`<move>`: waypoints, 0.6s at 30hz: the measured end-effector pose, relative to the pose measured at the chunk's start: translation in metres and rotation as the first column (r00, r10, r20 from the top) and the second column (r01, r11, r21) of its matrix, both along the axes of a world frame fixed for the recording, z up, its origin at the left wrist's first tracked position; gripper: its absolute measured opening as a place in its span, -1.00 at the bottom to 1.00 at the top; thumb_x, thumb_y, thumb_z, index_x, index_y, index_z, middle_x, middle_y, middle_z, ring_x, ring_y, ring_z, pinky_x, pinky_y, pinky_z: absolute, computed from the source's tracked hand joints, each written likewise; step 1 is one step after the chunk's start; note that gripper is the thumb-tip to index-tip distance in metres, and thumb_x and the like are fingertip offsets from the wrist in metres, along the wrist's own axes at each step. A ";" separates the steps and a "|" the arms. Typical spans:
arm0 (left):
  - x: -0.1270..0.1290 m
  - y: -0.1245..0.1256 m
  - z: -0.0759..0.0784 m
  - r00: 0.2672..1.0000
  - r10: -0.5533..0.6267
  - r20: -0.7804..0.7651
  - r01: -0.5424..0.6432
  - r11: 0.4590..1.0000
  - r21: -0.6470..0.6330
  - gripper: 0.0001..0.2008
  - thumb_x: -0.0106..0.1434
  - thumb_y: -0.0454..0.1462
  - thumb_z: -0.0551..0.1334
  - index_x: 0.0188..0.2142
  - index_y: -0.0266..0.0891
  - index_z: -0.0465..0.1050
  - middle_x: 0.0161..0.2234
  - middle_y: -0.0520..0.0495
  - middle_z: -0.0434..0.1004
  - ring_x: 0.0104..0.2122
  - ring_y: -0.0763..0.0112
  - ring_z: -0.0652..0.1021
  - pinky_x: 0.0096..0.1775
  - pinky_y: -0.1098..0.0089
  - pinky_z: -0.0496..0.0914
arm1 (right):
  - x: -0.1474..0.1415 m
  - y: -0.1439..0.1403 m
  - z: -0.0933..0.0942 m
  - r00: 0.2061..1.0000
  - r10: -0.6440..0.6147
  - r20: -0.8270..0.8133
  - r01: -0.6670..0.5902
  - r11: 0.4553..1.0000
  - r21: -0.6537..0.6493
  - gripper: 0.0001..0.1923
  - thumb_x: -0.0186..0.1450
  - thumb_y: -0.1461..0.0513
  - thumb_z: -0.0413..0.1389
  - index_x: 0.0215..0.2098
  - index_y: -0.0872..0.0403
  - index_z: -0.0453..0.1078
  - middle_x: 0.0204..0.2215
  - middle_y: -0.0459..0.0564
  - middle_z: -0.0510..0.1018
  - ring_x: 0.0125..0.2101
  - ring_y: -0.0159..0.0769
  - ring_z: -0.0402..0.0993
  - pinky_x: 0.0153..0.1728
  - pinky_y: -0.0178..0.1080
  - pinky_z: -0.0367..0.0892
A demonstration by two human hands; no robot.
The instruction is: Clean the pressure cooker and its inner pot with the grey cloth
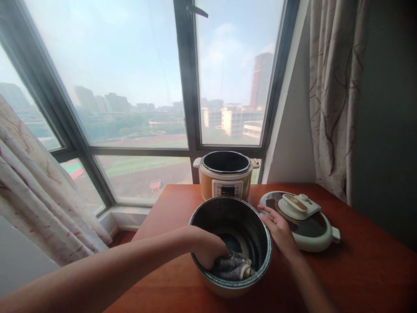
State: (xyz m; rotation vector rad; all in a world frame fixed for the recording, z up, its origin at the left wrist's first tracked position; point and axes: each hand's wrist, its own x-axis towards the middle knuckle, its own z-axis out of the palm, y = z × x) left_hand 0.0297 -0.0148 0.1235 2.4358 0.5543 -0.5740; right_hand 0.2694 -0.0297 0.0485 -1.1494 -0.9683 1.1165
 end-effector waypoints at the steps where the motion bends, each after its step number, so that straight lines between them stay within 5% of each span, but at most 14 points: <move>1: 0.001 -0.001 0.000 1.000 0.002 -0.012 -0.002 1.000 0.020 -0.74 -0.18 -0.48 0.22 -0.55 -0.10 0.24 -0.66 0.12 0.17 -0.61 0.33 0.28 -0.51 0.36 0.20 | 0.001 0.002 0.001 1.000 0.022 -0.002 -0.022 1.000 -0.007 -0.34 0.05 -0.06 0.33 0.02 0.10 0.46 -0.48 -0.04 0.63 -0.43 -0.10 0.56 -0.37 -0.15 0.41; 8: 0.018 -0.007 -0.004 0.994 -0.035 -0.103 0.048 0.991 0.125 -0.72 -0.11 -0.42 0.25 -0.62 -0.10 0.12 -0.68 0.09 0.11 -0.63 0.31 0.26 -0.51 0.32 0.21 | 0.000 -0.036 -0.008 0.990 -0.095 0.108 0.098 0.995 -0.027 -0.35 0.16 -0.09 0.24 0.10 0.10 0.46 -0.35 0.04 0.68 -0.32 -0.02 0.60 -0.30 -0.12 0.44; 14: 0.040 -0.012 -0.017 0.976 0.210 0.066 -0.210 0.978 -0.007 -0.78 -0.09 -0.42 0.26 -0.63 -0.16 0.22 -0.68 0.11 0.20 -0.63 0.40 0.30 -0.52 0.39 0.24 | -0.018 -0.061 -0.025 0.943 -0.251 0.217 0.245 0.968 0.054 -0.36 0.22 -0.03 0.18 0.18 0.12 0.43 -0.01 0.12 0.62 -0.03 0.01 0.54 0.03 -0.10 0.37; 16: 0.049 -0.012 -0.023 0.914 0.392 0.104 -0.381 0.918 -0.115 -0.85 -0.09 -0.41 0.27 -0.59 -0.19 0.31 -0.65 0.11 0.26 -0.62 0.43 0.32 -0.52 0.42 0.25 | -0.022 -0.059 -0.027 0.943 -0.264 0.202 0.257 0.965 0.058 -0.38 0.24 -0.04 0.16 0.16 0.11 0.45 0.10 0.13 0.56 0.09 0.03 0.47 0.13 -0.09 0.29; 18: 0.058 -0.011 -0.027 0.763 0.634 0.127 -0.588 0.762 -0.270 -0.90 -0.09 -0.39 0.29 -0.52 -0.22 0.42 -0.60 0.11 0.33 -0.60 0.46 0.35 -0.52 0.44 0.26 | -0.023 -0.058 -0.028 0.948 -0.258 0.187 0.252 0.966 0.056 -0.37 0.25 -0.06 0.14 0.17 0.10 0.45 0.14 0.14 0.52 0.16 0.04 0.40 0.20 -0.07 0.23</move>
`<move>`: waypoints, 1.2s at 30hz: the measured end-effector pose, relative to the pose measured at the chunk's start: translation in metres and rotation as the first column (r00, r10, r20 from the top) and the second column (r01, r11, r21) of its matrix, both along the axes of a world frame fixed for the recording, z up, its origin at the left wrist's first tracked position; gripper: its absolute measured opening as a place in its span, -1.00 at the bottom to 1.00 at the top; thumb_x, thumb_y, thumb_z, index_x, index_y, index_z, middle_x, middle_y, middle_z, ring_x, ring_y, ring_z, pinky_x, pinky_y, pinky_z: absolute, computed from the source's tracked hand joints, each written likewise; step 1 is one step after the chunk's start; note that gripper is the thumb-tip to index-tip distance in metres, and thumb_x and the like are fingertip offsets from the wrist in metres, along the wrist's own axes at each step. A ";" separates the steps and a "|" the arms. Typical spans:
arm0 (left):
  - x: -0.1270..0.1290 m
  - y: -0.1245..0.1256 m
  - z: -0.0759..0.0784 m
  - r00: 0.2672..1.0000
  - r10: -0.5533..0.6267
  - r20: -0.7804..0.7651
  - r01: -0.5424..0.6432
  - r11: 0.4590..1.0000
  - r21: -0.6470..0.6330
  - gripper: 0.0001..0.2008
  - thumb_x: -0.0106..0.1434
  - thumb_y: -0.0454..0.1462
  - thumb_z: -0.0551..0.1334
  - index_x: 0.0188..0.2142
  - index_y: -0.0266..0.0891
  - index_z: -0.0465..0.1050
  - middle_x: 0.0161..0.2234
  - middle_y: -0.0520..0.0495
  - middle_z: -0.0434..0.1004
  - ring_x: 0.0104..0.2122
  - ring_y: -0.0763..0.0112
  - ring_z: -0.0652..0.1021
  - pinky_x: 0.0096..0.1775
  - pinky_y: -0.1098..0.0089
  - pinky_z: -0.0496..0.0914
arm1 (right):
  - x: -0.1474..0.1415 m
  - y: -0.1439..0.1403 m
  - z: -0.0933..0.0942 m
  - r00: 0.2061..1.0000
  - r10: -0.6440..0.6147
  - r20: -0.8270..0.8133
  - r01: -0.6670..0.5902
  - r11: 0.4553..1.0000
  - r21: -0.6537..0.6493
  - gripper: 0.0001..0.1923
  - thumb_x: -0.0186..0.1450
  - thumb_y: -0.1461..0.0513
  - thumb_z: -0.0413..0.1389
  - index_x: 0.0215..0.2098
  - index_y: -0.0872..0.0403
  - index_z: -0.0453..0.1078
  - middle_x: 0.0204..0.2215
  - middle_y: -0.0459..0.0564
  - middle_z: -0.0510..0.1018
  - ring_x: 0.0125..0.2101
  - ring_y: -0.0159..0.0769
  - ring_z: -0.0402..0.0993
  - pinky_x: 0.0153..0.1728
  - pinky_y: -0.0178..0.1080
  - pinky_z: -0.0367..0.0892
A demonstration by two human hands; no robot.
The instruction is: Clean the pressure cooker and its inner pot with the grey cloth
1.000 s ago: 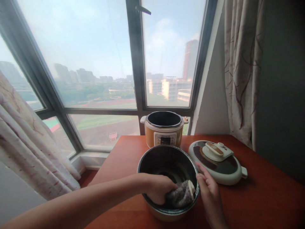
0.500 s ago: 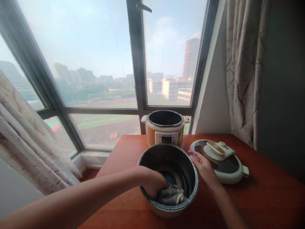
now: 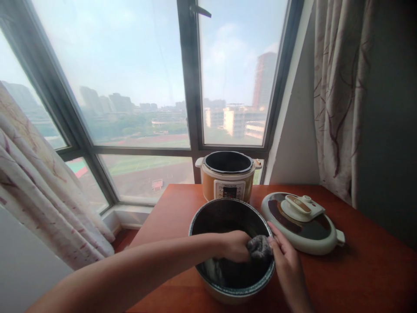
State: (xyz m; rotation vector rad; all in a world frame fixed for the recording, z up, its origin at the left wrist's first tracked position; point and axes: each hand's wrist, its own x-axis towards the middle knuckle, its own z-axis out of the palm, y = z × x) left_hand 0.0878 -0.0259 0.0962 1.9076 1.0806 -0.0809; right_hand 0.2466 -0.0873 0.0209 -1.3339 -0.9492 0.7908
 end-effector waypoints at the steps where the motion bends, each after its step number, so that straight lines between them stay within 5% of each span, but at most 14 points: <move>1: 0.004 0.001 -0.001 0.987 0.150 0.064 -0.146 0.987 -0.068 -0.88 -0.09 -0.38 0.30 -0.47 -0.24 0.45 -0.57 0.09 0.37 -0.59 0.46 0.37 -0.51 0.45 0.28 | 0.000 0.000 0.000 1.000 0.001 -0.002 -0.001 1.000 0.003 -0.36 0.26 -0.07 0.13 0.18 0.10 0.44 0.16 0.14 0.50 0.19 0.05 0.38 0.22 -0.06 0.21; 4: 0.016 0.003 -0.002 0.815 0.525 0.246 -0.461 0.844 -0.275 -0.80 -0.03 -0.37 0.29 -0.33 -0.29 0.50 -0.48 0.00 0.48 -0.52 0.40 0.47 -0.45 0.44 0.37 | 0.000 0.000 0.001 1.000 0.004 0.012 -0.004 1.000 0.011 -0.32 0.26 -0.10 0.12 0.20 0.12 0.42 0.18 0.15 0.48 0.21 0.07 0.35 0.24 -0.02 0.18; 6: 0.022 0.004 -0.001 0.718 0.628 0.300 -0.528 0.772 -0.354 -0.76 0.03 -0.38 0.25 -0.25 -0.32 0.50 -0.42 -0.06 0.53 -0.48 0.37 0.52 -0.41 0.41 0.42 | 0.000 0.000 0.001 1.000 0.010 0.014 -0.010 1.000 0.016 -0.30 0.25 -0.12 0.12 0.20 0.14 0.42 0.18 0.17 0.48 0.21 0.08 0.35 0.25 0.00 0.17; 8: 0.026 0.004 -0.001 0.710 0.628 0.317 -0.535 0.775 -0.336 -0.73 0.04 -0.39 0.26 -0.20 -0.33 0.50 -0.37 -0.09 0.55 -0.45 0.36 0.54 -0.40 0.42 0.43 | 0.000 0.001 0.001 1.000 0.009 0.010 -0.009 1.000 0.025 -0.30 0.24 -0.12 0.12 0.19 0.14 0.44 0.18 0.18 0.48 0.21 0.08 0.34 0.25 0.01 0.17; 12: 0.023 -0.001 0.002 0.889 0.376 0.260 -0.372 0.926 -0.068 -0.63 -0.02 -0.38 0.31 -0.15 -0.30 0.53 -0.35 -0.07 0.56 -0.46 0.35 0.53 -0.48 0.46 0.38 | -0.001 0.004 0.003 0.994 0.020 -0.105 -0.014 0.998 0.061 -0.35 0.22 -0.08 0.18 0.16 0.10 0.47 0.16 0.16 0.49 0.20 0.10 0.36 0.22 0.01 0.23; 15: 0.013 -0.007 0.013 0.997 0.015 0.079 -0.029 0.984 0.175 -0.57 -0.02 -0.39 0.29 -0.09 -0.28 0.53 -0.32 -0.09 0.60 -0.43 0.29 0.55 -0.47 0.42 0.39 | -0.001 0.008 0.005 0.961 0.041 -0.275 -0.025 0.998 0.064 -0.37 0.16 -0.08 0.24 0.10 0.08 0.51 0.11 0.14 0.54 0.15 0.11 0.41 0.18 0.01 0.28; 19: -0.004 -0.014 0.033 0.866 -0.425 -0.262 0.490 0.824 0.283 -0.59 0.03 -0.41 0.25 -0.07 -0.30 0.53 -0.27 -0.19 0.63 -0.35 0.17 0.59 -0.40 0.35 0.41 | 0.006 0.017 0.011 0.909 0.040 -0.416 -0.028 0.999 0.034 -0.26 0.11 -0.02 0.31 0.21 0.06 0.40 -0.09 0.09 0.65 -0.07 0.03 0.57 -0.11 -0.10 0.46; 23: -0.023 -0.013 0.044 0.622 -0.658 -0.424 0.771 0.609 0.187 -0.66 0.06 -0.45 0.22 -0.15 -0.25 0.54 -0.31 -0.13 0.63 -0.34 0.20 0.58 -0.41 0.36 0.36 | 0.020 0.034 0.018 0.881 0.112 -0.459 -0.112 0.993 0.027 -0.15 0.05 0.05 0.36 0.27 0.07 0.30 -0.47 -0.06 0.63 -0.48 -0.15 0.56 -0.46 -0.22 0.39; 25: -0.031 -0.010 0.044 0.542 -0.711 -0.449 0.830 0.535 0.155 -0.70 0.04 -0.47 0.21 -0.23 -0.22 0.54 -0.36 -0.09 0.61 -0.38 0.22 0.56 -0.43 0.36 0.34 | 0.027 0.045 0.021 0.883 0.179 -0.434 -0.196 0.981 0.007 -0.21 0.04 0.05 0.37 0.20 0.05 0.37 -0.54 -0.10 0.59 -0.52 -0.18 0.53 -0.47 -0.22 0.38; 27: -0.037 -0.004 0.041 0.521 -0.720 -0.458 0.843 0.520 0.142 -0.72 0.01 -0.48 0.21 -0.28 -0.20 0.54 -0.41 -0.07 0.60 -0.43 0.22 0.54 -0.45 0.35 0.31 | 0.031 0.055 0.025 0.887 0.246 -0.391 -0.273 0.962 -0.014 -0.31 0.04 0.03 0.36 0.12 0.05 0.44 -0.54 -0.09 0.59 -0.50 -0.15 0.54 -0.44 -0.19 0.40; 36: -0.048 0.013 0.024 0.627 -0.676 -0.386 0.756 0.648 0.094 -0.73 -0.04 -0.45 0.22 -0.30 -0.20 0.48 -0.48 -0.01 0.54 -0.48 0.26 0.51 -0.45 0.39 0.34 | 0.037 0.063 0.037 0.895 0.350 -0.277 -0.386 0.918 -0.089 -0.45 0.10 -0.04 0.32 -0.02 0.05 0.49 -0.31 0.02 0.68 -0.30 -0.08 0.62 -0.26 -0.16 0.46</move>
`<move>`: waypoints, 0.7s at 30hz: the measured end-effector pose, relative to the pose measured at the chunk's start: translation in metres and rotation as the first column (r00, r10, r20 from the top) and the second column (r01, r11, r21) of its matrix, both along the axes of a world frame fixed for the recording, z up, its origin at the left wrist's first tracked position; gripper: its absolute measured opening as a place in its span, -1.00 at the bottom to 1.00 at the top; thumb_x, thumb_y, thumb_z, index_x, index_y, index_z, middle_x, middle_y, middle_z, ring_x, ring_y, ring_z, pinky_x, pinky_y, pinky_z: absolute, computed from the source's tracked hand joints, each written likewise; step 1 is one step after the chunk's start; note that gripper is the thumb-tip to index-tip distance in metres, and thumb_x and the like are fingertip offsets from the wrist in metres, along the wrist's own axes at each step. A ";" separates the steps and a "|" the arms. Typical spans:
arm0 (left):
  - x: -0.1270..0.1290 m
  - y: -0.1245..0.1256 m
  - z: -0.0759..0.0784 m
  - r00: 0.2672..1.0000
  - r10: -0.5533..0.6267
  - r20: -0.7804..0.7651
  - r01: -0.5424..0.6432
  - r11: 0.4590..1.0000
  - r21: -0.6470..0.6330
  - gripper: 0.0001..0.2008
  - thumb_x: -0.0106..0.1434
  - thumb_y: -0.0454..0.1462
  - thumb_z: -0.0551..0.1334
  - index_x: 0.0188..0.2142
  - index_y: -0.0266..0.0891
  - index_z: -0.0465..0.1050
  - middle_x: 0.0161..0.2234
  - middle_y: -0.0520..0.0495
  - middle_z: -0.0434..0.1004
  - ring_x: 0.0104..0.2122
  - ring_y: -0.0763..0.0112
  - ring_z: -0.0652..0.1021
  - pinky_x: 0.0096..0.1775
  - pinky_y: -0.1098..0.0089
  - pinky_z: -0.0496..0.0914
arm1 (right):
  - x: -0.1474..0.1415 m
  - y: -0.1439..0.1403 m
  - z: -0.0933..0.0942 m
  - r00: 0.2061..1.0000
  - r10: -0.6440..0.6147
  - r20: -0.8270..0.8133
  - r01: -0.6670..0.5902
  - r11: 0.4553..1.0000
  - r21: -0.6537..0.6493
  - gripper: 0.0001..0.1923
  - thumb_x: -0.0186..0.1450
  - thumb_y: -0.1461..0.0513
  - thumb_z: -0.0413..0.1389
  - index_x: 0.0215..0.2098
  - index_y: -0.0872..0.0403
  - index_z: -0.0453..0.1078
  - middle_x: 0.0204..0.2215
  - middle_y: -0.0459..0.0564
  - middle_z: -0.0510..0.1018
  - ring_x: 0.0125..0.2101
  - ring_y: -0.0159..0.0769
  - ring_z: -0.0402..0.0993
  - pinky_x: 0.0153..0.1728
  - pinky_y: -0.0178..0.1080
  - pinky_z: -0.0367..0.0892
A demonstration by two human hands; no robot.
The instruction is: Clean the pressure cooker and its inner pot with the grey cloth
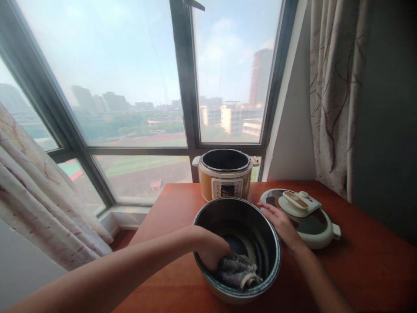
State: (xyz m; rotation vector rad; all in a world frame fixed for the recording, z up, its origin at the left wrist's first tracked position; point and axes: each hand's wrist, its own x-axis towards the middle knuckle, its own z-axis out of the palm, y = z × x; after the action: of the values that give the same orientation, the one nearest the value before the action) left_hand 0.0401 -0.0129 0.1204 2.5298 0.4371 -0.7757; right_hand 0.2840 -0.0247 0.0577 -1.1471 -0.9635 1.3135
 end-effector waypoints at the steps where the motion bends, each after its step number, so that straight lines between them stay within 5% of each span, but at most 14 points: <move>1: 0.001 0.000 -0.001 1.000 0.003 0.001 -0.003 1.000 0.019 -0.75 -0.02 -0.44 0.24 -0.31 -0.20 0.49 -0.49 -0.01 0.54 -0.49 0.27 0.50 -0.45 0.39 0.34 | 0.002 -0.006 0.000 0.999 -0.012 0.033 0.012 1.000 0.000 -0.44 0.12 -0.06 0.30 -0.01 0.06 0.48 -0.28 0.03 0.68 -0.26 -0.07 0.62 -0.23 -0.15 0.46; 7: 0.021 -0.010 0.000 0.981 -0.171 -0.093 0.187 0.964 0.192 -0.84 0.11 -0.38 0.30 -0.27 -0.22 0.55 -0.41 -0.09 0.61 -0.47 0.27 0.53 -0.49 0.40 0.32 | 0.005 -0.047 -0.008 0.963 -0.051 0.266 0.034 0.997 0.068 -0.31 0.22 -0.07 0.19 0.21 0.13 0.35 -0.26 0.07 0.67 -0.18 -0.02 0.60 -0.13 -0.10 0.45; 13: 0.036 -0.018 -0.002 0.959 -0.282 -0.016 0.266 0.884 0.385 -0.86 0.25 -0.36 0.24 -0.25 -0.19 0.57 -0.36 -0.10 0.65 -0.44 0.26 0.58 -0.53 0.35 0.27 | -0.004 -0.048 -0.020 0.913 -0.199 0.356 0.139 0.973 0.187 -0.38 0.22 0.06 0.13 0.20 0.17 0.40 -0.21 0.08 0.66 -0.04 -0.02 0.54 0.00 -0.08 0.41; 18: 0.048 -0.011 -0.027 0.894 -0.428 0.131 0.273 0.754 0.598 -0.82 0.34 -0.34 0.17 -0.32 -0.19 0.57 -0.39 -0.09 0.61 -0.42 0.27 0.61 -0.52 0.36 0.32 | -0.006 -0.047 -0.020 0.932 -0.205 0.298 0.146 0.967 0.208 -0.43 0.22 0.11 0.14 0.16 0.15 0.43 -0.04 0.12 0.62 0.01 -0.02 0.51 0.11 -0.02 0.32; 21: 0.053 -0.007 -0.044 0.870 -0.455 0.190 0.202 0.679 0.705 -0.81 0.36 -0.34 0.16 -0.24 -0.19 0.57 -0.32 -0.14 0.60 -0.47 0.26 0.61 -0.55 0.35 0.34 | -0.005 -0.047 -0.019 0.926 -0.213 0.311 0.152 0.966 0.207 -0.44 0.21 0.11 0.16 0.14 0.16 0.44 -0.11 0.10 0.64 -0.05 -0.02 0.52 0.05 -0.03 0.35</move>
State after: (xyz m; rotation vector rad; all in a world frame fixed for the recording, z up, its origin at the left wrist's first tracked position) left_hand 0.0931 -0.0199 0.0768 3.4218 0.1203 -0.2600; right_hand 0.2790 -0.0719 0.0386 -1.3075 -1.1617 0.8786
